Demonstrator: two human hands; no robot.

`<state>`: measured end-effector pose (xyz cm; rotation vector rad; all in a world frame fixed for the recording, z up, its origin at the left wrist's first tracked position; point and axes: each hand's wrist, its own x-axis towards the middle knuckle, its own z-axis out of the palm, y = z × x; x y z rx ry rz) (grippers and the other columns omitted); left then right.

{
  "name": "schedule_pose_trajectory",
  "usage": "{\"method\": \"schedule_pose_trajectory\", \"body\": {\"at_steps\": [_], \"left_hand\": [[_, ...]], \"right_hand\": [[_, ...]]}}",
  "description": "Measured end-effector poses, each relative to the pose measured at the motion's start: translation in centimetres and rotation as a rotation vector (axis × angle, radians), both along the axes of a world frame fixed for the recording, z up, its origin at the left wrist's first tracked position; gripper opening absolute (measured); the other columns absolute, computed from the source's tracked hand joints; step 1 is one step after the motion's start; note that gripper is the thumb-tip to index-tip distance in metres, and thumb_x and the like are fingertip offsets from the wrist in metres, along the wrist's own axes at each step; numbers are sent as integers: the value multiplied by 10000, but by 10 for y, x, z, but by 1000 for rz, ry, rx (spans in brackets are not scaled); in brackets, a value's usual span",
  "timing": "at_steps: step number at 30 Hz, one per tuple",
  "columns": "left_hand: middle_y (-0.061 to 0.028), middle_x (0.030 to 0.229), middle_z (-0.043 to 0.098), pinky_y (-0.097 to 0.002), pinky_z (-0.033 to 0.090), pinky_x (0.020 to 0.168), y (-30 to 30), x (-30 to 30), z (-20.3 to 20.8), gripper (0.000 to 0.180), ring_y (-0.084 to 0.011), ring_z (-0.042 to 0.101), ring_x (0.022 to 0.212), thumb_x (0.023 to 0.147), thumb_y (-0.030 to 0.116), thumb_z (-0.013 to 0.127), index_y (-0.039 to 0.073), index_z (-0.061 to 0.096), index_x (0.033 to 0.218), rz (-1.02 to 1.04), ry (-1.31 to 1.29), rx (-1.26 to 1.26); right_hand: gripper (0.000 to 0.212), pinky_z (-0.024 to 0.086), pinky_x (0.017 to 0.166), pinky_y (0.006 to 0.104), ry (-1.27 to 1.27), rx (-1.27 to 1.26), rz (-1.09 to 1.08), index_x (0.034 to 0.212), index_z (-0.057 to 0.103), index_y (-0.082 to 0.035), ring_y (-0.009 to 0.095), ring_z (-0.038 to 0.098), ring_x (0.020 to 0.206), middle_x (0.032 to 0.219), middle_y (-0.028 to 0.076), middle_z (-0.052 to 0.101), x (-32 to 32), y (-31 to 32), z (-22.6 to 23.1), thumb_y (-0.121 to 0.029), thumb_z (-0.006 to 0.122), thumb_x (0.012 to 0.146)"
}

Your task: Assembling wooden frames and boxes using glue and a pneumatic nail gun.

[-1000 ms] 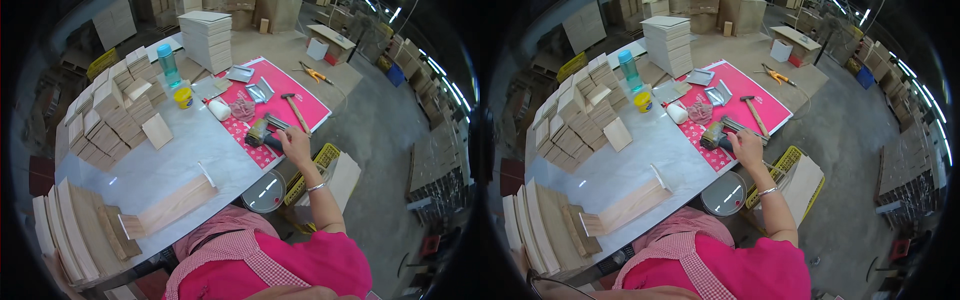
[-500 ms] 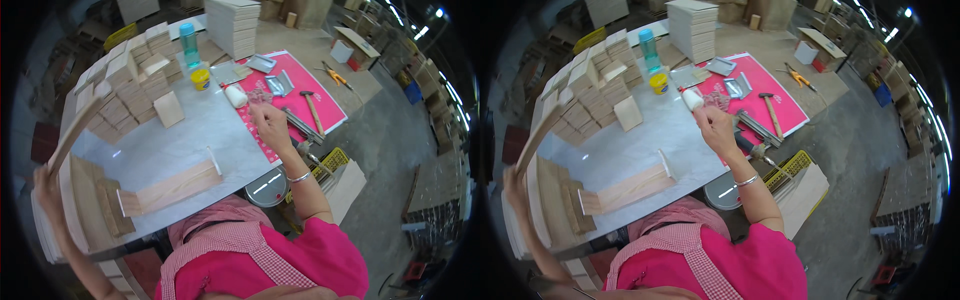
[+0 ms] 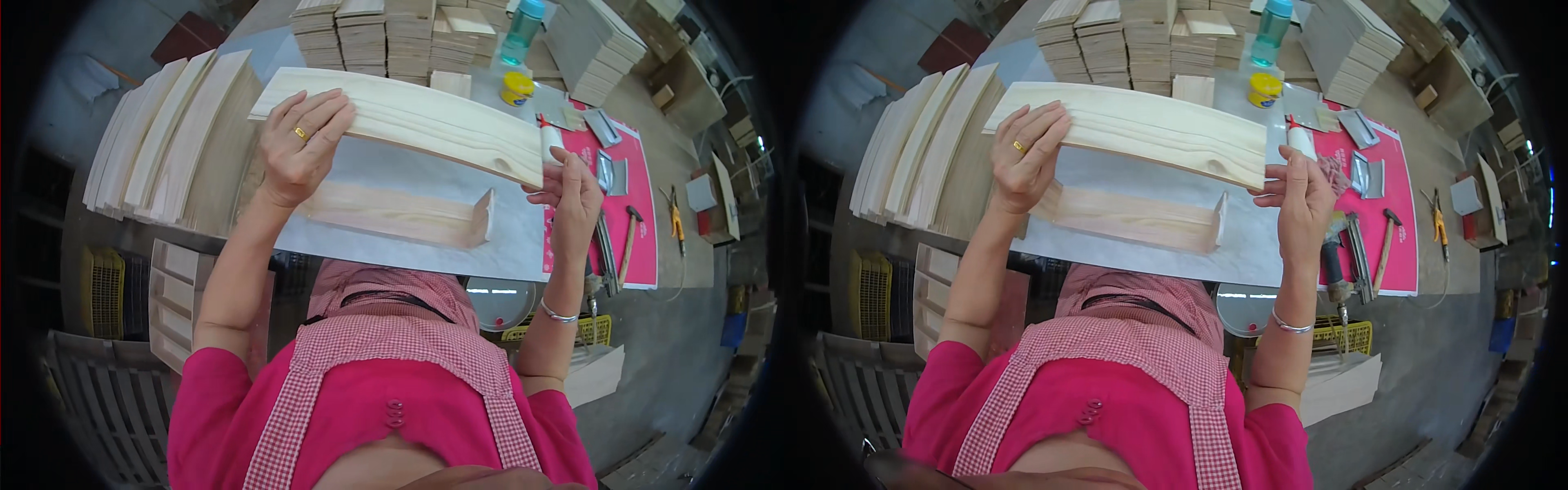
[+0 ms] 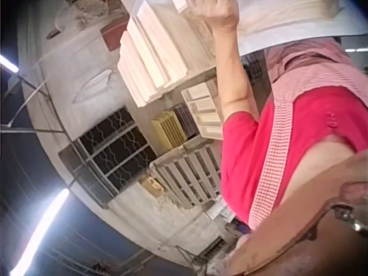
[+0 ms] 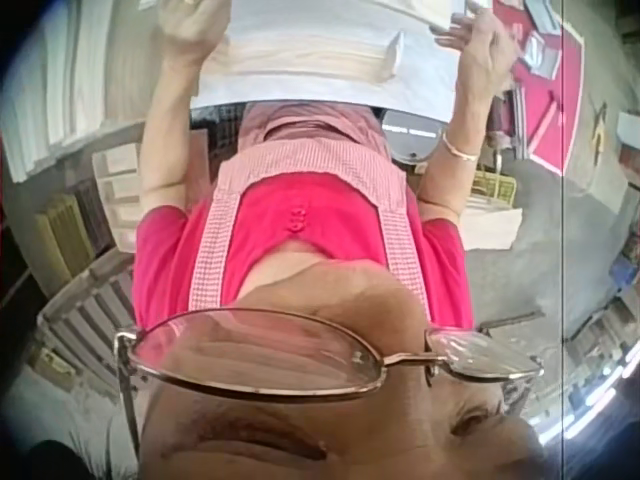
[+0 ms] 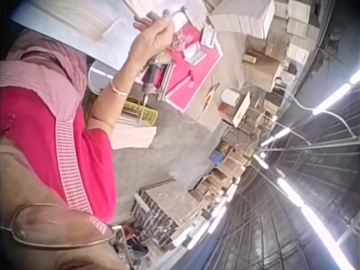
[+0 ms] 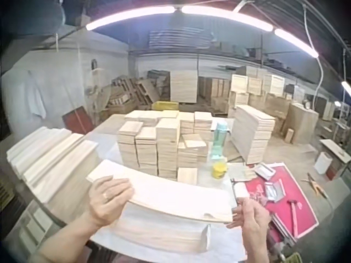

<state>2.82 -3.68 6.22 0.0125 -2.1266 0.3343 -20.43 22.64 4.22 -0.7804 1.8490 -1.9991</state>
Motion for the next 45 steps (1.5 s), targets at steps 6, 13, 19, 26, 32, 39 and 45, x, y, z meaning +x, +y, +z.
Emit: {"method": "schedule_pose_trajectory", "body": {"at_steps": [6,13,19,26,32,39,45], "left_hand": [[-53,1085,725,-394,503,944,-3,5,-7,313,-226,683,1056,767,-10,693,80,737,1064,1,47,-7],[-55,1111,689,-415,488,891,1,-4,-30,371,-253,652,1054,686,48,770,74,699,1050,25,94,160],[-94,1241,612,-434,450,956,3,-15,-58,568,-300,579,1173,657,89,810,78,624,1194,193,69,423],[-165,1366,517,-456,418,1033,-5,-12,-88,652,-358,479,1285,789,187,809,18,516,1346,215,218,951],[-191,1382,518,-450,392,1123,4,-26,-57,671,-349,500,1292,916,289,728,-29,414,1416,-701,717,2644],[-222,1477,433,-478,314,1187,-5,-22,-75,600,-332,402,1394,997,194,571,-46,306,1479,-1060,625,2440],[-199,1530,392,-477,238,1227,7,-23,-78,570,-315,341,1447,1000,105,505,-51,279,1499,-1097,714,2375]], "right_hand": [[411,559,543,227,-33,-38,71,1283,545,102,186,710,681,940,146,704,11,-14,1,-228,538,1038],[421,582,580,233,129,-120,-31,1353,475,108,166,713,807,1027,160,703,7,-18,-16,-70,588,989],[413,609,652,254,112,-206,-135,1348,480,120,178,709,859,1086,171,688,9,-24,-10,-81,574,999],[417,616,652,252,129,-228,-220,1354,480,117,165,698,907,1138,167,674,-5,-22,-17,-50,586,987],[359,597,803,299,387,-138,-26,1310,540,90,194,684,1000,1167,150,678,8,-13,-12,24,587,960],[367,501,983,342,1027,118,166,1311,558,51,228,621,1166,1273,141,642,9,0,-6,78,554,945],[406,513,943,312,464,13,94,1378,507,33,204,628,1149,1335,147,604,10,7,-32,35,544,973]]}}
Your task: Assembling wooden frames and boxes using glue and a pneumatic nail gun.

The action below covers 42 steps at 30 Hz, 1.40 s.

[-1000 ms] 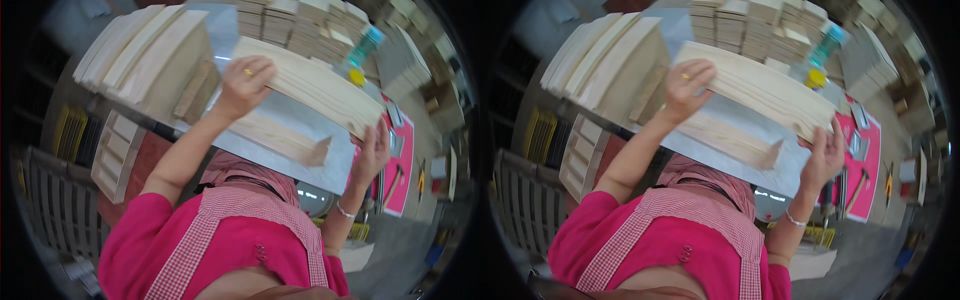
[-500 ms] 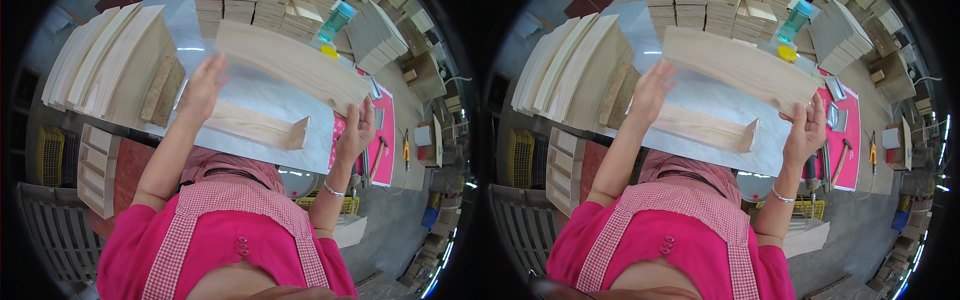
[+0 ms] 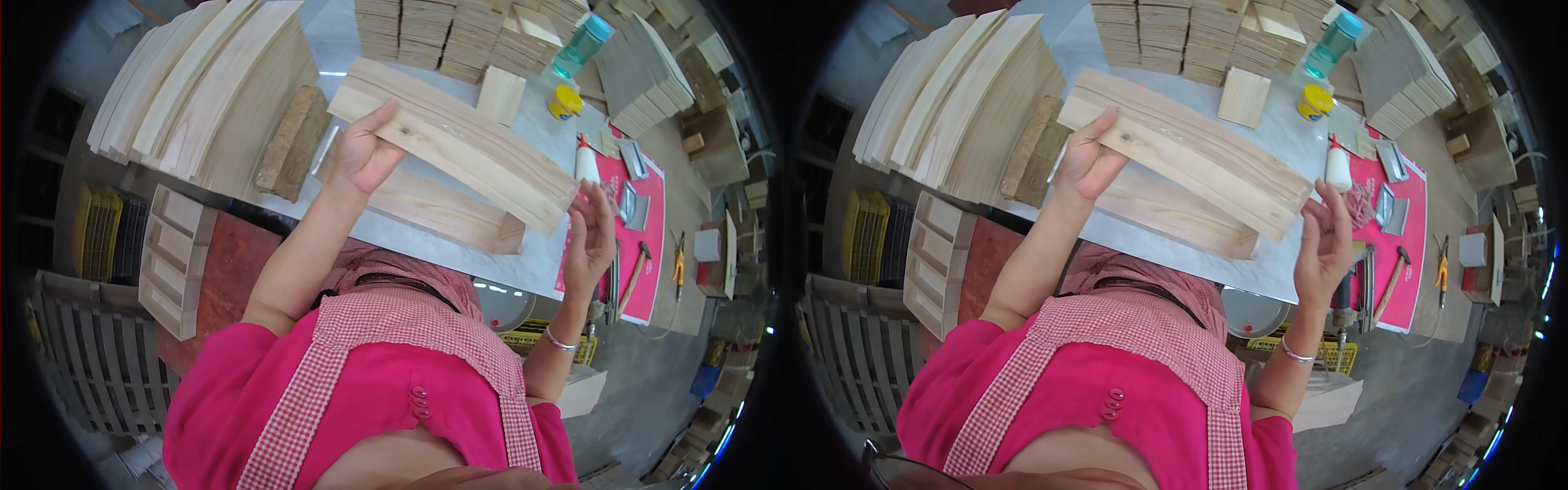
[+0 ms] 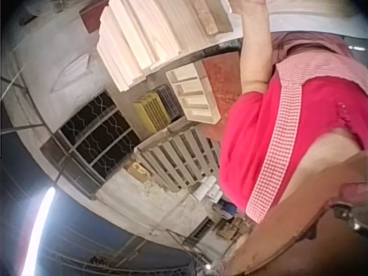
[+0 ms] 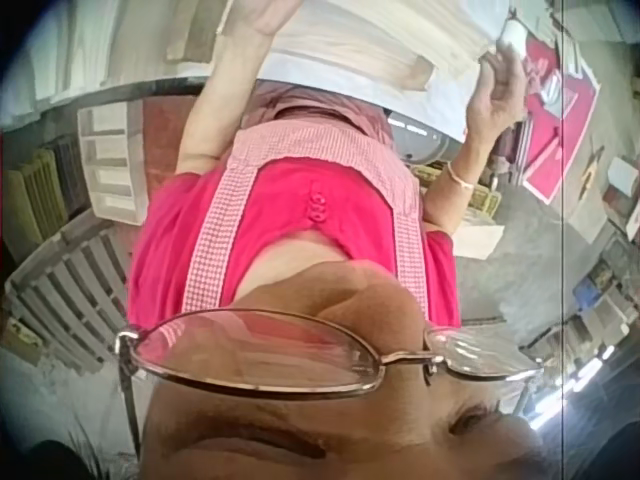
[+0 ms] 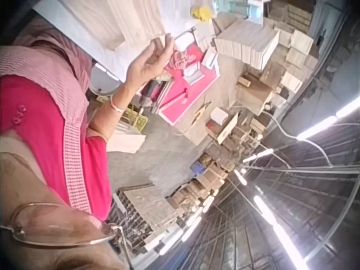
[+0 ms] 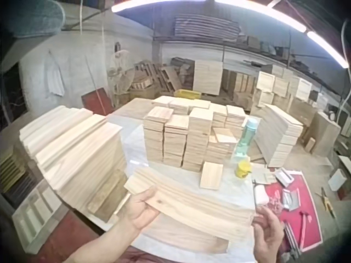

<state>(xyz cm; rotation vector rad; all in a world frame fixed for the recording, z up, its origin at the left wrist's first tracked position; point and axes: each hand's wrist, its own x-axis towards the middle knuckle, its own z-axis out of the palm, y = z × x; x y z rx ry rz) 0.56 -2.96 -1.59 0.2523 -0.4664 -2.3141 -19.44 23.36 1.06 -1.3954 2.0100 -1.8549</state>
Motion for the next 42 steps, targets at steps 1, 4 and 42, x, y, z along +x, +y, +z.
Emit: {"method": "schedule_pose_trajectory", "body": {"at_steps": [1,4,42], "left_hand": [[-196,1533,388,-477,229,1230,-1,-2,-5,573,-318,334,1450,994,97,507,-51,281,1500,-33,63,38],[-189,1540,380,-476,211,1236,-4,-4,-14,580,-322,321,1457,983,82,511,-51,283,1500,-83,180,109],[-80,1195,642,-413,491,1020,2,-2,13,428,-226,606,1148,883,145,742,66,565,1264,83,116,-120]], "right_hand": [[411,517,924,300,-75,-10,-16,1392,495,30,189,630,1126,1326,146,609,-3,2,-4,14,542,984],[424,524,886,278,-237,-21,-31,1420,470,24,158,634,1082,1307,143,619,-6,2,-13,-29,538,1005],[308,514,703,218,-284,371,122,1223,644,39,76,615,857,972,46,673,7,15,16,-17,683,923]]}}
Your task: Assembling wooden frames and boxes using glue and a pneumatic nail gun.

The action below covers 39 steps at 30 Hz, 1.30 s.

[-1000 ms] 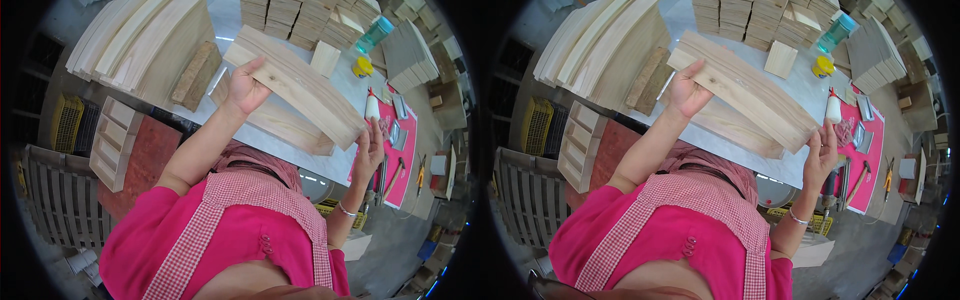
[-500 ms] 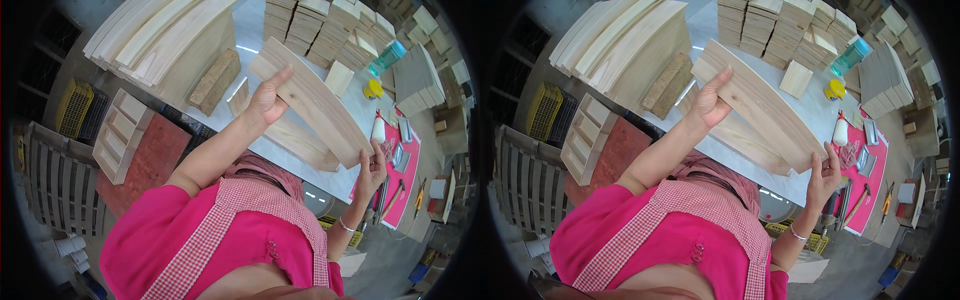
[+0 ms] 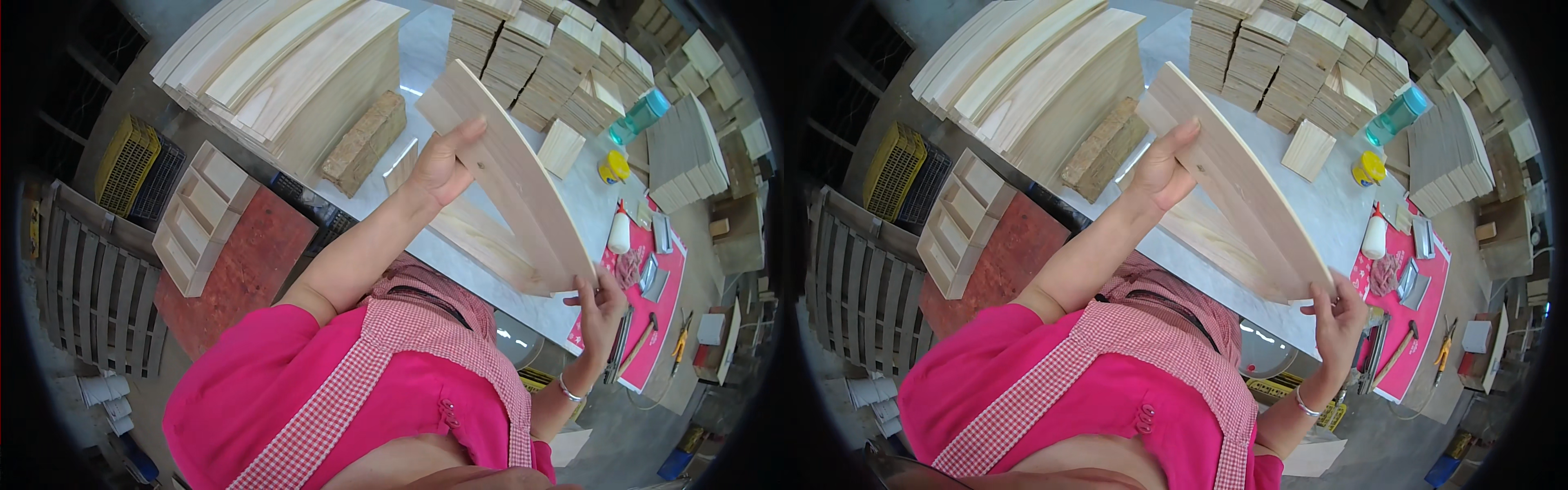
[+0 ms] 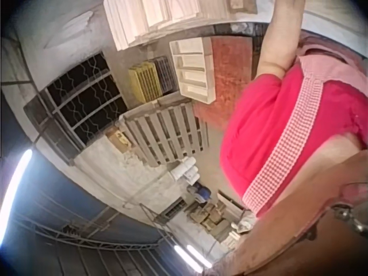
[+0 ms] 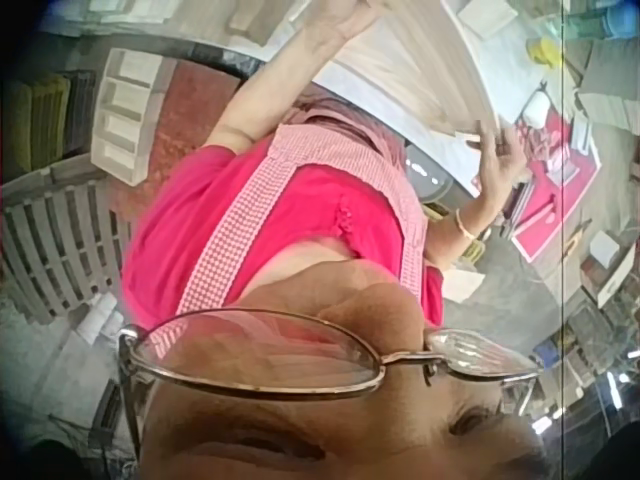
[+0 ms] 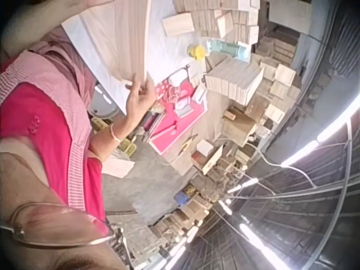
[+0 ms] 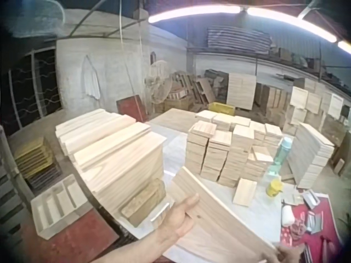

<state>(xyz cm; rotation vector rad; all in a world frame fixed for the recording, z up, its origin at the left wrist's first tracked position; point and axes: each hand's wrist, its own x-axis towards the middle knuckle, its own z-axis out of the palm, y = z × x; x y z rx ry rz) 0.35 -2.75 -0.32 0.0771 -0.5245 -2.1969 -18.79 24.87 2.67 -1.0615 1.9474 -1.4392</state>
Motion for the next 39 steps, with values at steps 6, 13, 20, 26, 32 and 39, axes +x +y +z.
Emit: {"method": "schedule_pose_trajectory", "body": {"at_steps": [6,13,20,26,32,39], "left_hand": [[-91,1324,610,-426,459,1079,-9,8,8,558,-237,568,1255,897,191,729,60,497,1388,-189,156,-79],[-115,1247,659,-348,503,977,42,36,-17,454,-225,631,1136,869,159,734,51,612,1293,-435,-486,-409],[-145,1164,685,-354,537,908,84,25,48,455,-276,670,1054,787,181,801,-18,653,1168,-433,-527,-1483],[-158,1271,621,-407,484,994,88,-10,65,653,-331,597,1179,666,258,865,-9,605,1203,196,-461,-1881],[-227,1479,424,-495,316,1144,28,13,95,1050,-406,364,1408,579,393,899,-3,417,1424,265,-882,-2152],[-208,1484,416,-444,320,1160,-47,68,98,1061,-383,378,1402,601,310,897,17,378,1479,123,-1289,-2186]], "right_hand": [[276,566,826,326,631,-42,34,1181,661,56,218,701,926,1088,153,711,18,-5,16,42,650,906],[327,454,1059,424,1036,-298,-131,1231,648,42,339,615,1223,1270,193,659,13,-9,-5,104,591,916],[341,469,1051,493,1091,-342,-194,1207,649,58,418,581,1244,1265,221,645,13,-14,-23,155,578,888],[348,465,1060,507,1090,-374,-233,1224,636,49,420,572,1252,1276,211,638,16,-10,-26,152,575,898],[374,441,1091,476,1133,-388,-237,1272,612,40,386,565,1273,1329,206,614,8,0,-29,138,552,916],[389,448,1088,475,1145,-411,-213,1281,603,35,386,565,1273,1328,202,616,4,-1,-29,146,552,911]]}}
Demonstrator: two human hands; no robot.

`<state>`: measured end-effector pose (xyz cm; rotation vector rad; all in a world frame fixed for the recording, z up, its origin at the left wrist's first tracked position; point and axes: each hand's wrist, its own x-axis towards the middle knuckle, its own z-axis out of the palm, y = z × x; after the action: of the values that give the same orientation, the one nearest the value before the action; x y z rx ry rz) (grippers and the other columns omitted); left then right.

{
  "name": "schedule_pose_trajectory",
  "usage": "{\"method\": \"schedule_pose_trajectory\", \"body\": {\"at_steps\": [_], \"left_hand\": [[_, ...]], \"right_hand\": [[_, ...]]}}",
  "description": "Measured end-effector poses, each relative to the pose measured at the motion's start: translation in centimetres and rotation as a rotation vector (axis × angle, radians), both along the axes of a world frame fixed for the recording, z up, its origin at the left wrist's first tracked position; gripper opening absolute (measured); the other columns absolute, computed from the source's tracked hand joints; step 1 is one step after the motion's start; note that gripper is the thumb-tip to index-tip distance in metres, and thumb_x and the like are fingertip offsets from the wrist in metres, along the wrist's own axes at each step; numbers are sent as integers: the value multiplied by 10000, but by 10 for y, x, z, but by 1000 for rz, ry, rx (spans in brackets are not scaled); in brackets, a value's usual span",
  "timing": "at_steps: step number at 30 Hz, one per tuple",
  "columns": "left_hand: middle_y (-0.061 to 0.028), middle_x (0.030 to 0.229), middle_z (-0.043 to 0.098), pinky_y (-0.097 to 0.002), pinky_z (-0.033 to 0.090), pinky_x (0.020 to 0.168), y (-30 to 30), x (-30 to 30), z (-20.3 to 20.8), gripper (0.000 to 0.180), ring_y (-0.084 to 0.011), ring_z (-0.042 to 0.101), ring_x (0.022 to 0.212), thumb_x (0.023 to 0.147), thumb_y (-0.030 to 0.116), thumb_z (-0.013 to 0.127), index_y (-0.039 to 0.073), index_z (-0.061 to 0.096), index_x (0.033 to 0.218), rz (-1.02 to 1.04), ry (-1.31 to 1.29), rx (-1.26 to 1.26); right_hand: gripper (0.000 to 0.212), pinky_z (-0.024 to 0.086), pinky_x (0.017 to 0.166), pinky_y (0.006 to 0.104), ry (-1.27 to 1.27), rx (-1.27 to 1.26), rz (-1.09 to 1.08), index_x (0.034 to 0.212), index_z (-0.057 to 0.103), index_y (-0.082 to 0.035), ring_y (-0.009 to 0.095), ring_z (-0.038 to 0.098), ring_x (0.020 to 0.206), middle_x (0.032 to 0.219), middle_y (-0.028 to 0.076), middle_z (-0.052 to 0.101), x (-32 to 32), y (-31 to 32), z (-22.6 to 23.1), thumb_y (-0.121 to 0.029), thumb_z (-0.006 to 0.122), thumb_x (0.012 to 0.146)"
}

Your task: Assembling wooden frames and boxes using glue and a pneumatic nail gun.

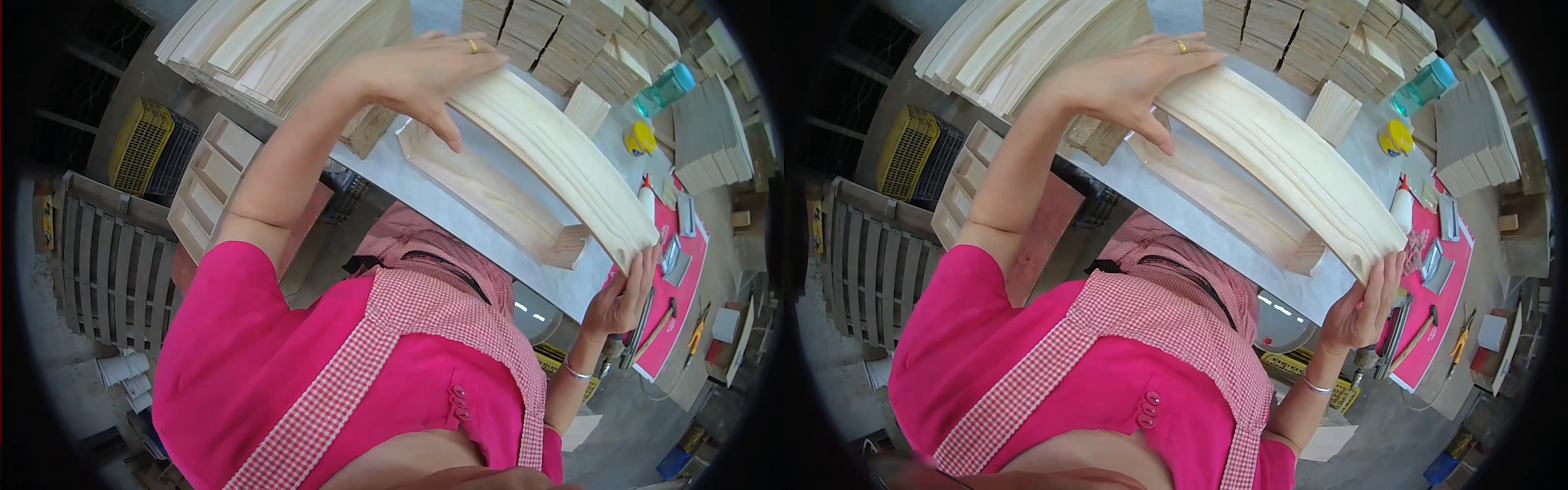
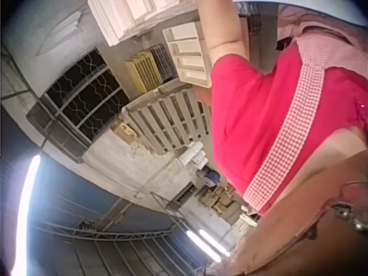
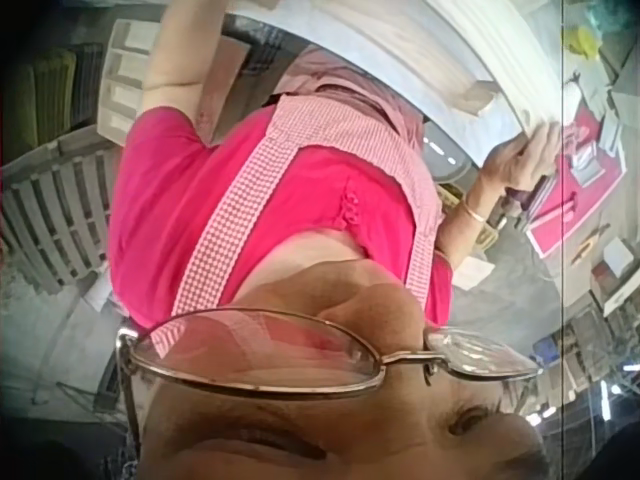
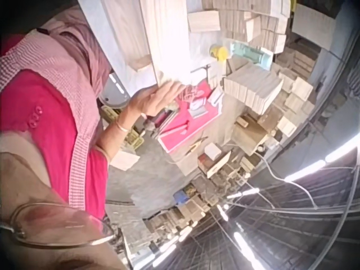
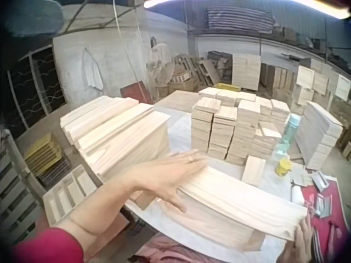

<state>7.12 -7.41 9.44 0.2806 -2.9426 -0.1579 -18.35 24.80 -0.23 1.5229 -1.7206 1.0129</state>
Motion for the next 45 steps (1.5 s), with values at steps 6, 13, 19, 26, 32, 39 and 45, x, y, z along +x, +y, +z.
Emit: {"method": "schedule_pose_trajectory", "body": {"at_steps": [6,13,19,26,32,39,45], "left_hand": [[-169,1399,481,-411,405,1094,-2,7,0,957,-358,477,1294,609,230,872,31,442,1441,34,-21,196],[-138,1366,504,-406,436,1065,3,8,-12,865,-330,514,1243,618,178,848,52,494,1397,-44,195,176],[-126,1395,491,-412,454,1049,11,5,-17,880,-324,504,1266,611,148,850,96,486,1410,-42,409,105],[-119,1409,485,-414,473,1021,23,4,-28,897,-326,506,1264,647,148,856,116,454,1448,61,447,311],[-147,1384,519,-352,542,909,29,15,-46,694,-254,644,1129,851,146,781,30,444,1446,307,531,1326],[-137,1104,682,-307,576,847,27,10,-62,378,-216,708,968,939,159,698,-57,591,1231,344,583,1713],[-146,1021,708,-301,591,817,29,7,-65,258,-228,725,911,948,121,678,-66,661,1124,350,626,1660]], "right_hand": [[403,450,1086,462,30,7,6,1294,596,34,383,569,1268,1339,213,605,-2,0,2,146,546,910],[426,469,1068,433,-180,16,-72,1343,552,44,335,586,1249,1335,203,606,-2,2,1,121,526,925],[492,552,958,368,-1167,-307,375,1446,411,62,269,651,1138,1296,228,610,5,3,7,55,521,967],[516,631,753,306,-1126,-323,221,1475,301,91,244,732,855,1247,244,616,-2,3,-10,-42,511,1023],[506,636,770,311,-1149,-360,218,1463,313,96,247,728,879,1244,240,616,-4,7,-9,-59,517,1026],[487,641,768,317,-1154,-331,253,1446,343,95,248,718,925,1237,246,615,-8,14,-15,-56,528,1021],[501,641,757,316,-1171,-353,231,1453,335,98,238,721,901,1242,238,615,-6,10,-15,-57,532,1019]]}}
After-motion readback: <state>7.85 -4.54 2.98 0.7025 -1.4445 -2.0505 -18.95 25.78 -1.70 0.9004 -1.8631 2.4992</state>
